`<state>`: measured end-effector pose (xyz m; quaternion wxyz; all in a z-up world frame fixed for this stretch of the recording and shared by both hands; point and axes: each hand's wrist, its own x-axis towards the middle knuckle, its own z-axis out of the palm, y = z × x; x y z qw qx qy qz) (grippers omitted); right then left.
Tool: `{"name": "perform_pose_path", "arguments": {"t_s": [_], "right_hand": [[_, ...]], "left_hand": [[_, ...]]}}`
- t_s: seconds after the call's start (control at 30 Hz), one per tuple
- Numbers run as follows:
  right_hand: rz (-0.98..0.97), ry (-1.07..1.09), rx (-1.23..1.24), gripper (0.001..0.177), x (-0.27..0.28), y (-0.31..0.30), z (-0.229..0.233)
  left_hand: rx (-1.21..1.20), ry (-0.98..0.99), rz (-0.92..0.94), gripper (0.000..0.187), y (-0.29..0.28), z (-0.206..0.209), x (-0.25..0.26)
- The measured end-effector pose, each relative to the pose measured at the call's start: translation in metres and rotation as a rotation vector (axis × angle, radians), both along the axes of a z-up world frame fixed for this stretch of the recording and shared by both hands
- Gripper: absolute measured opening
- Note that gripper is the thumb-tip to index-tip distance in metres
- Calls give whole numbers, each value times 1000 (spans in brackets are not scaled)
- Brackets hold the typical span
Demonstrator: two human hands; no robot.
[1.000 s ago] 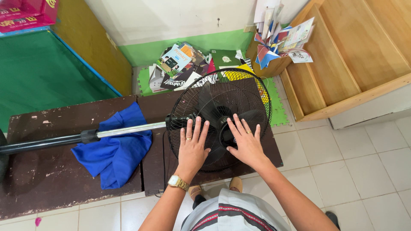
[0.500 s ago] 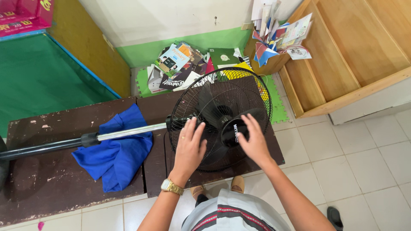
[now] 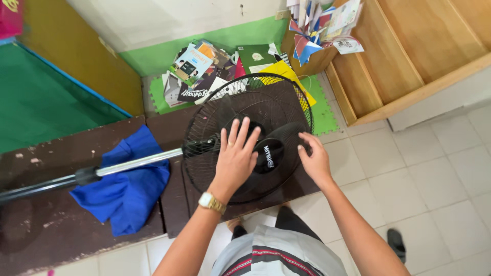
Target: The person removes the front grille of a standing electric fan, then unscrews the central nut to detach the fan blades from the motor shaft. The removed grille and blades are placed on the table next to the fan.
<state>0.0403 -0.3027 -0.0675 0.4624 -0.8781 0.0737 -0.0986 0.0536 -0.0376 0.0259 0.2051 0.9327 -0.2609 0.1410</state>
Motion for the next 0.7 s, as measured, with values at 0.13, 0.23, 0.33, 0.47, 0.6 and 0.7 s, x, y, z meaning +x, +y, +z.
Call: {"name": "perform_pose_path", "arguments": {"t_s": [0.13, 0.23, 0.33, 0.47, 0.6, 0.7], "right_hand": [[94, -247, -74, 35, 61, -31, 3], [144, -222, -88, 35, 122, -55, 3], [262, -139, -44, 36, 185, -68, -2], [312, 165, 113, 35, 225, -70, -23], [326, 363, 423, 34, 245, -72, -34], [302, 481, 779, 27, 247, -67, -46]], "left_hand": [[12, -48, 116, 71, -27, 4, 31], [2, -57, 187, 72, -47, 6, 52], [26, -58, 254, 72, -59, 5, 66], [28, -65, 300, 72, -64, 1, 62], [40, -38, 309, 72, -64, 3, 63], [37, -29, 316, 72, -64, 1, 64]]}}
